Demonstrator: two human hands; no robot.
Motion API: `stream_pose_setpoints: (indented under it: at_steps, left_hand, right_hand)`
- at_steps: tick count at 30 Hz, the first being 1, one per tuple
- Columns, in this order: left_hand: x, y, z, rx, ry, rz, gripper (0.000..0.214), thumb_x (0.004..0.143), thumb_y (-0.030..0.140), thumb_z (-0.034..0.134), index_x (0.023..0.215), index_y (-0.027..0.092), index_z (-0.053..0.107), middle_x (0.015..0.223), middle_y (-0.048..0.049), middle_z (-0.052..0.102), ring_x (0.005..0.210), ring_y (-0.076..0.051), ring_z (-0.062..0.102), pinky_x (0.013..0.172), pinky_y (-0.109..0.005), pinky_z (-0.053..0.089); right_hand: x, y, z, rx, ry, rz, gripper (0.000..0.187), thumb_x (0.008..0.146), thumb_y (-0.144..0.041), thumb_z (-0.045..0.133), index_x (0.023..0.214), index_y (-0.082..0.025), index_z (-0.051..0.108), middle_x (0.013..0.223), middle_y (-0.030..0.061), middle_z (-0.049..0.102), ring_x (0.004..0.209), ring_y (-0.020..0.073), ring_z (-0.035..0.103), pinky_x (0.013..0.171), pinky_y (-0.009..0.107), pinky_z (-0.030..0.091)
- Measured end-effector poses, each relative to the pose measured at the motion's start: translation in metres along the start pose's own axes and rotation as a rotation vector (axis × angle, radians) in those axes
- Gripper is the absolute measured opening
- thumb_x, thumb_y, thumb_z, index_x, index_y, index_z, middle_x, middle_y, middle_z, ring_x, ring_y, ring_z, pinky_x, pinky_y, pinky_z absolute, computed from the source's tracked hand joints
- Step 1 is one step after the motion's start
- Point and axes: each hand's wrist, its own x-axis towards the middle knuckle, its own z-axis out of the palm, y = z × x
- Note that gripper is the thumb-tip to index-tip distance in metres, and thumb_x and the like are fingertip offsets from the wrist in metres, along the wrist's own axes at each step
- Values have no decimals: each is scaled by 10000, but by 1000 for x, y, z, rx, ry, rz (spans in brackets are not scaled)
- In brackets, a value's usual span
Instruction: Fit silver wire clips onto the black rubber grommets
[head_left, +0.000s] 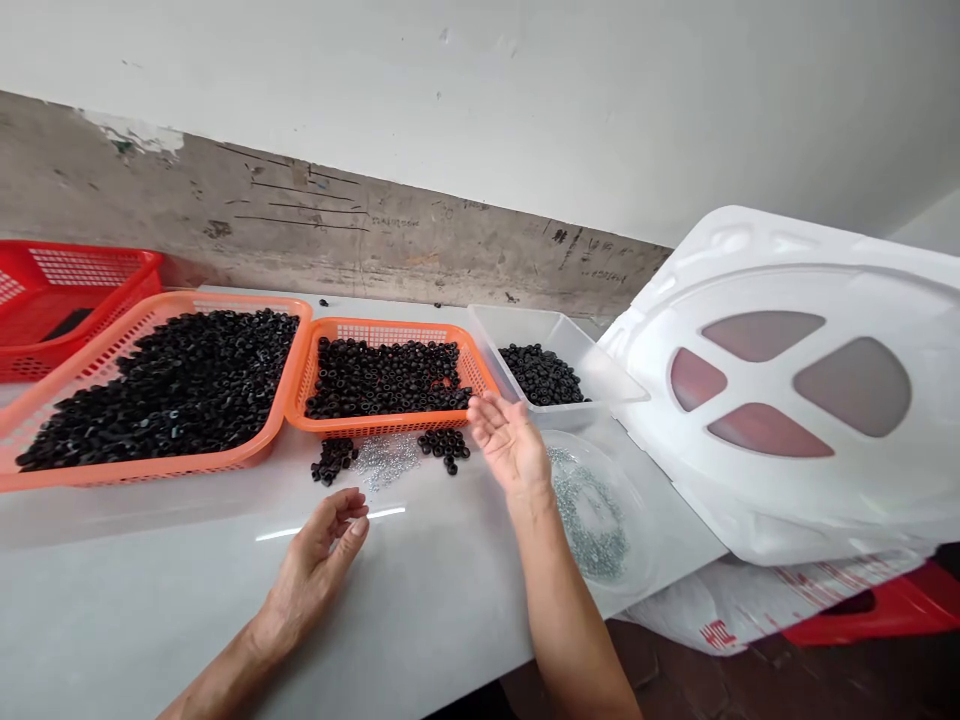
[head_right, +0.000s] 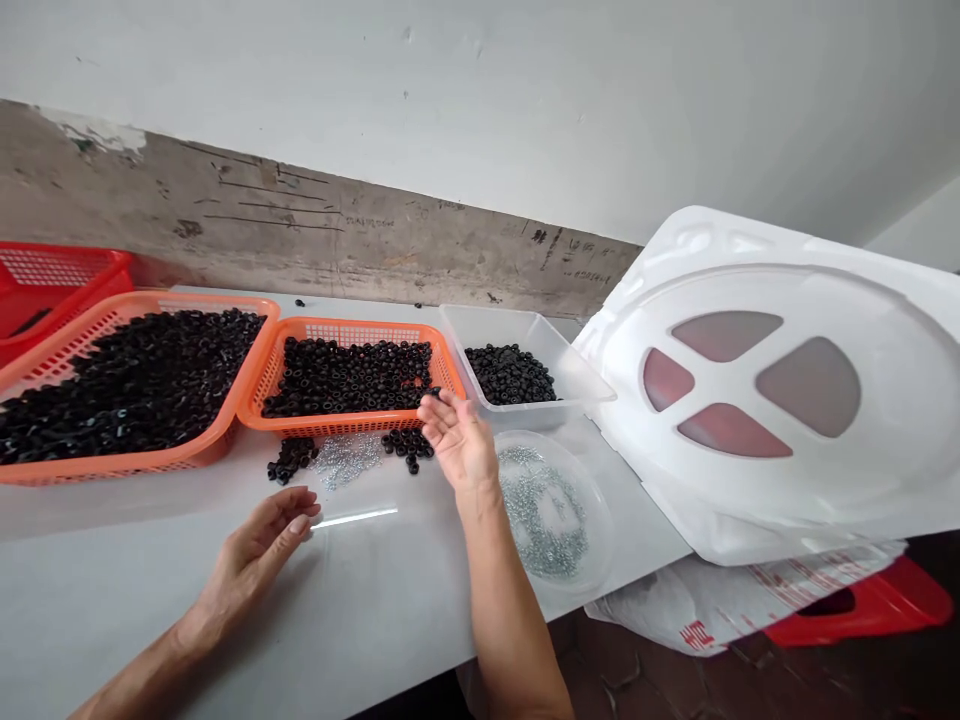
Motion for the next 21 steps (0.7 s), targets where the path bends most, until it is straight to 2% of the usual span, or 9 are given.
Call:
stream_pose_setpoints:
  at_steps: [3,5,8,10,13,16,19,21]
  left_hand:
    - [1,1,0,122,-2,-15,343,822,423,519,1074,191,511,990,-80,607,927,-233,585,795,-358,484]
    - [1,2,-1,164,19,-19,314,818,419,520,1034,192,531,921,-62,611,870,-224,590,759,-341,482]
    - [3,3,-3,164,32,-32,292,818,411,508,1001,185,542,852,-47,602,812,-212,586,730,-327,472]
    - [3,4,-2,176,26,-34,277,821,401,500,983,181,542,839,-44,597,797,-205,578,718,-319,462]
    - [4,4,-1,215,10,-27,242,827,376,487,957,179,543,844,-43,599,793,-195,568,715,-312,448]
    - [3,5,-1,240,-6,-31,220,827,354,479,944,180,547,840,-41,606,787,-191,571,713,-314,443]
    - [3,7,0,238,-15,-37,212,819,340,479,940,181,551,856,-43,612,803,-195,581,721,-317,446]
    - [2,9,0,230,-20,-36,211,815,336,480,936,181,556,860,-45,615,810,-197,585,723,-316,448]
  right_hand:
    - [-1,22,-3,-350,114,-20,283,780,-389,573,931,-151,600,738,50,667,611,142,619,548,251,489]
    - [-3,34,-4,-696,138,-62,233,800,-333,521,930,-158,605,726,34,655,583,131,597,546,241,467]
    - [-5,36,-8,-1377,-21,-18,228,843,-285,421,860,-184,625,740,28,653,652,136,595,602,232,425]
    - [-5,32,-9,-1690,-122,33,195,823,-263,449,771,-187,620,708,33,647,683,153,590,609,237,386]
    - [-5,30,-10,-1796,-160,89,109,735,-272,566,683,-181,598,657,41,632,670,178,580,571,246,340]
    - [-5,34,-10,-1855,-186,141,186,686,-368,626,689,-185,596,666,43,628,660,185,575,540,245,312]
    - [-4,39,-11,-1908,-227,151,239,698,-426,612,707,-187,600,702,50,631,670,185,575,536,246,302]
    - [-4,41,-12,-1907,-251,124,211,729,-393,585,697,-185,597,706,58,629,673,185,572,538,250,296]
